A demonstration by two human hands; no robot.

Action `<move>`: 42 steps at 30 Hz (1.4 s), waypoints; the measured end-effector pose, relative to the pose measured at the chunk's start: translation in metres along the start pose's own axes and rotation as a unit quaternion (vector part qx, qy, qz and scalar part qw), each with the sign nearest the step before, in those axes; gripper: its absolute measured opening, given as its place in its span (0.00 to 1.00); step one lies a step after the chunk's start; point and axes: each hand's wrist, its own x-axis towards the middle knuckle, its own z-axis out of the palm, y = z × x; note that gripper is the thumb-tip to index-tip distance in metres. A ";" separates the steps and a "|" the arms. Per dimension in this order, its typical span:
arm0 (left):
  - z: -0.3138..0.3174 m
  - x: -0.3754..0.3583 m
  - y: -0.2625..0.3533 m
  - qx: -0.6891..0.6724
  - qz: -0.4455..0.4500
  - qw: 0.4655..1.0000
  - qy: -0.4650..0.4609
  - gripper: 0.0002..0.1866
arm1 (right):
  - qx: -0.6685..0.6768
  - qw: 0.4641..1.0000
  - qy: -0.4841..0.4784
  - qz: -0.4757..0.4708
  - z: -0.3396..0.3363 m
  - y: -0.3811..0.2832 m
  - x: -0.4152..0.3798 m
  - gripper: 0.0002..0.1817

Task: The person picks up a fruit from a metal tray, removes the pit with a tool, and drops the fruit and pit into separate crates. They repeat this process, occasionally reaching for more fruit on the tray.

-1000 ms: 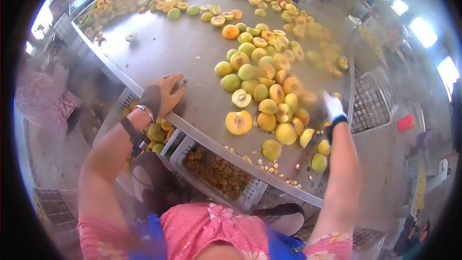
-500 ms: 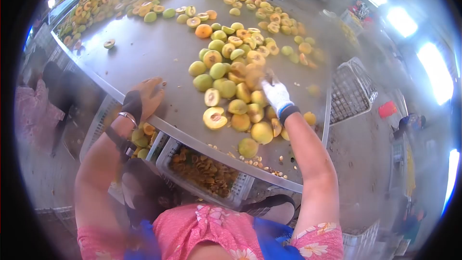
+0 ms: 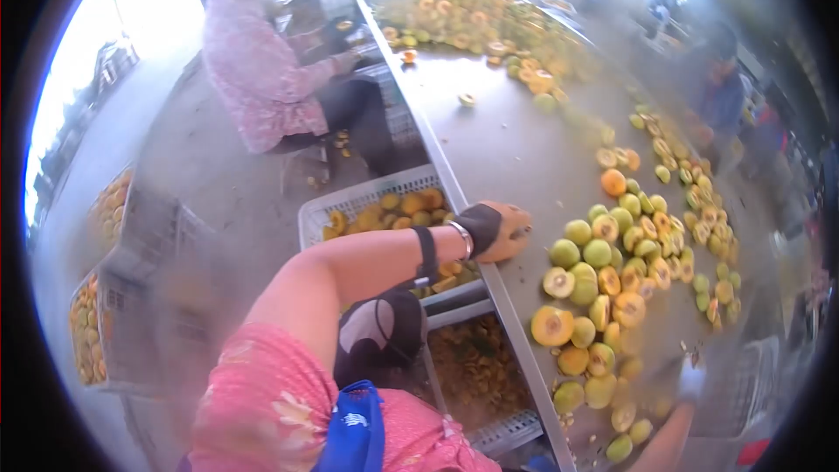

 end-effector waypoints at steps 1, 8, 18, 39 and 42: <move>-0.003 -0.001 0.000 0.003 -0.009 1.000 0.000 0.20 | 0.035 0.996 0.004 -0.084 0.011 0.008 0.002 0.22; -0.006 -0.005 0.003 0.007 -0.028 1.000 -0.012 0.21 | 0.073 0.979 -0.128 -0.138 -0.061 -0.077 -0.080 0.25; -0.014 -0.010 0.008 0.018 -0.069 0.997 -0.039 0.21 | 0.080 0.946 -0.197 -0.243 -0.066 -0.115 -0.149 0.22; 0.027 -0.040 0.081 -0.171 0.012 0.981 -0.093 0.34 | 0.191 0.976 -0.098 -0.021 -0.117 -0.188 -0.273 0.20; 0.055 -0.031 0.099 -0.090 0.081 0.988 -0.092 0.32 | 0.262 0.962 -0.077 0.021 -0.153 -0.198 -0.308 0.19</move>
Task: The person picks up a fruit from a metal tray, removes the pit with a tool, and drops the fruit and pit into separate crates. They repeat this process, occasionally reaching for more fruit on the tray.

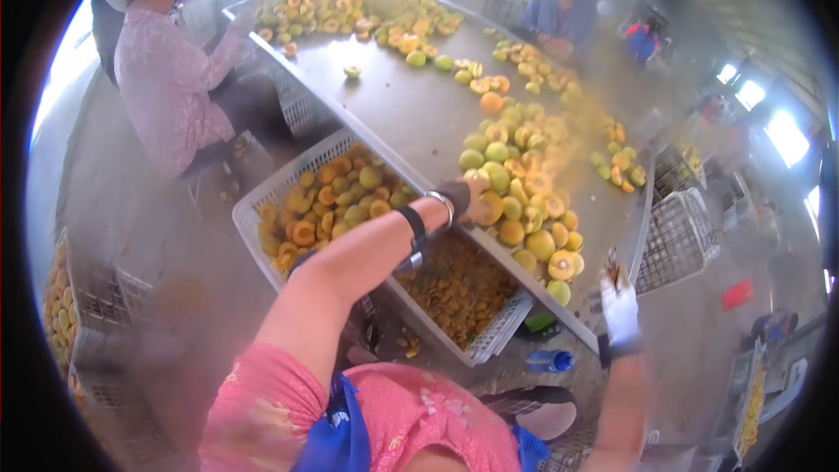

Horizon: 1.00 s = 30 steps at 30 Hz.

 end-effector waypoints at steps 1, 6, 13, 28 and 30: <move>0.004 0.008 0.008 0.020 -0.070 0.995 -0.075 0.32 | 0.018 1.000 0.013 -0.020 -0.004 0.011 -0.012 0.18; 0.023 0.012 0.015 0.105 -0.028 0.994 -0.026 0.34 | 0.196 0.977 -0.049 0.067 0.008 -0.048 -0.095 0.16; 0.017 -0.051 0.060 -0.335 -0.061 0.937 0.081 0.29 | 0.246 0.956 -0.139 0.079 0.075 -0.044 -0.142 0.14; 0.048 -0.201 0.074 -0.880 0.081 0.467 0.042 0.23 | 0.206 0.970 -0.127 -0.027 0.151 -0.075 -0.164 0.12; 0.039 -0.219 0.090 -0.230 0.154 0.903 0.328 0.25 | 0.134 0.978 -0.091 -0.128 0.162 -0.064 -0.157 0.14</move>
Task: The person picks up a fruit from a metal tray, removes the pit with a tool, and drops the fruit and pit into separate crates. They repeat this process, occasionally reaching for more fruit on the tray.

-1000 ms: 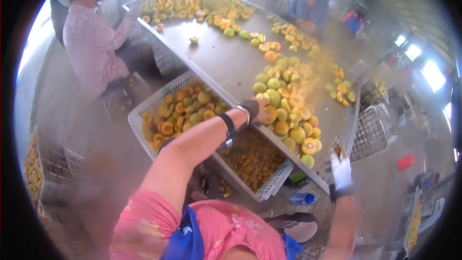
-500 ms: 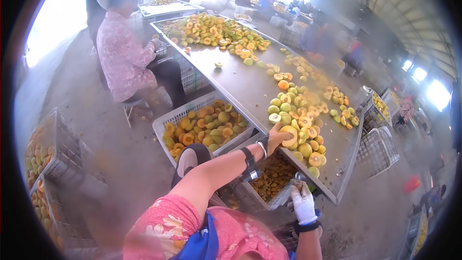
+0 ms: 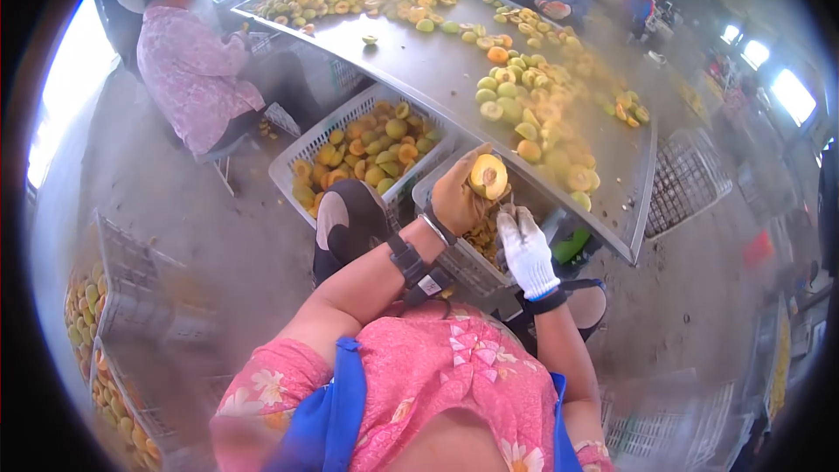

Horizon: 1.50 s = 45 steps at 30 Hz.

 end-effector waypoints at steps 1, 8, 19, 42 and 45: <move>0.000 -0.003 0.005 0.001 -0.012 1.000 0.000 0.26 | -0.046 0.998 0.017 -0.042 0.001 0.002 0.000 0.13; 0.006 -0.011 0.003 -0.035 -0.035 0.999 0.002 0.26 | -0.188 0.966 0.038 -0.171 0.004 0.016 0.007 0.13; 0.026 -0.013 -0.007 -0.470 -0.205 0.858 0.015 0.24 | -0.070 0.997 0.019 -0.009 0.012 0.005 0.003 0.19; 0.022 -0.001 0.007 -0.427 -0.258 0.865 0.049 0.23 | 0.221 0.957 -0.069 0.175 0.029 -0.008 -0.010 0.20; 0.001 0.010 0.022 -0.549 -0.411 0.728 0.003 0.26 | 0.274 0.937 -0.109 0.188 0.027 -0.024 -0.015 0.18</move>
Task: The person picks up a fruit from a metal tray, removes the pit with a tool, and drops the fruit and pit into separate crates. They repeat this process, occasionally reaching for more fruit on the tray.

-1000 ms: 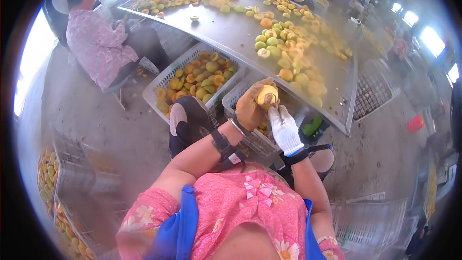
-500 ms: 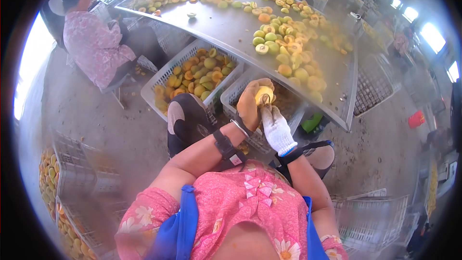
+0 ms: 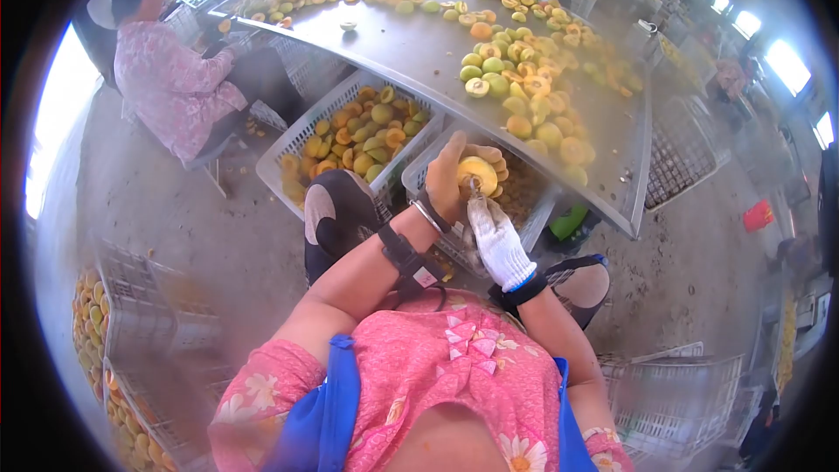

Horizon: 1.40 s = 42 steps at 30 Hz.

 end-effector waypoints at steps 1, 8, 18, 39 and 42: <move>-0.003 0.000 0.000 0.024 0.008 1.000 -0.005 0.27 | -0.004 1.000 -0.007 0.002 -0.001 0.000 0.000 0.18; -0.010 0.008 -0.004 0.245 0.084 0.965 -0.049 0.33 | -0.057 0.998 -0.010 -0.040 -0.008 0.018 0.002 0.18; -0.032 0.025 -0.004 0.388 0.038 0.897 -0.209 0.30 | 0.071 0.990 -0.059 0.103 -0.015 0.008 -0.015 0.18; -0.025 0.062 -0.022 0.376 -0.053 0.908 -0.179 0.29 | 0.131 0.978 -0.070 0.150 -0.044 0.010 0.007 0.18; -0.026 0.060 -0.024 0.258 -0.080 0.952 -0.145 0.27 | 0.265 0.928 -0.133 0.224 -0.051 0.016 0.019 0.18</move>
